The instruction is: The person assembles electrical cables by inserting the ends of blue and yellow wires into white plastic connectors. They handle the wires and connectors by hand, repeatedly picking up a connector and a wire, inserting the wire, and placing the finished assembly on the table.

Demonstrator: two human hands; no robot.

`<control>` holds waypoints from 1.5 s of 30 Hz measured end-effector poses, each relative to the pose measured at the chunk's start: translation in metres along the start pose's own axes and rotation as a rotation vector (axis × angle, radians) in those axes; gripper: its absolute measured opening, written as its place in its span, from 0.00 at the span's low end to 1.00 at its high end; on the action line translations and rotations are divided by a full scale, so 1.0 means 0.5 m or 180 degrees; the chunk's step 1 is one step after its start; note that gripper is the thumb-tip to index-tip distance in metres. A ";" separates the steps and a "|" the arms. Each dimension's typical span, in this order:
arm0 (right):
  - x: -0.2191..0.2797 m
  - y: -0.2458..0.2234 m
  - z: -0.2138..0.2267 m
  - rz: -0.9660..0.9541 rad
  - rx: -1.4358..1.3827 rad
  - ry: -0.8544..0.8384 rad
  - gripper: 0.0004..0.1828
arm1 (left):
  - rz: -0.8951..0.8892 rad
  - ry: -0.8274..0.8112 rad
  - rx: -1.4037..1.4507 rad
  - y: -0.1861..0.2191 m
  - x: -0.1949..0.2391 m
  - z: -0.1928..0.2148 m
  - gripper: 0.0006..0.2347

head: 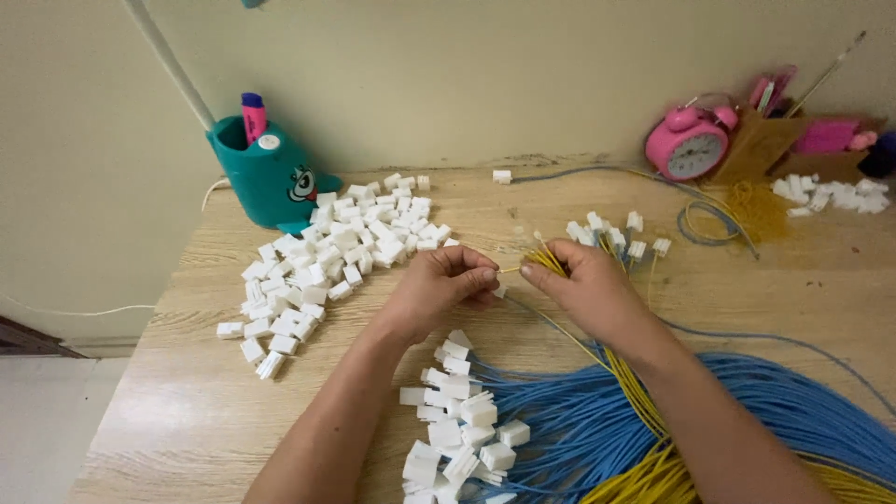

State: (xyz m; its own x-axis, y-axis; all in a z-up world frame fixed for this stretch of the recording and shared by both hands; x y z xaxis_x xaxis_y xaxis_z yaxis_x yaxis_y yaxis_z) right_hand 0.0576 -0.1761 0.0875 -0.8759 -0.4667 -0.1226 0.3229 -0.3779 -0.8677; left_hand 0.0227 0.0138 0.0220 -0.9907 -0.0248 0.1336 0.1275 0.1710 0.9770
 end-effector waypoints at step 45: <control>-0.013 0.085 -0.013 -0.0706 -0.1916 -0.0542 0.17 | 0.1318 -0.1054 -0.3270 0.153 0.111 -0.004 0.18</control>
State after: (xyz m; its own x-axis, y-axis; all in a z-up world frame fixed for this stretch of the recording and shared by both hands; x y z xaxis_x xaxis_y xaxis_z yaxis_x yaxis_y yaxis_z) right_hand 0.0748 -0.1839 0.0481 -0.8136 -0.5678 0.1250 -0.1587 0.0101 -0.9873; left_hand -0.0226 0.0233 0.1043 -0.8085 0.1315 0.5736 0.2729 -0.7797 0.5635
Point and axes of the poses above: each hand's wrist, its own x-axis away from the middle knuckle, its own z-axis out of the back of the hand, y = z × x, the point moved 2 cm from there along -x, towards the middle knuckle, and after that the axes turned 5 degrees about z, right-handed, at the moved point
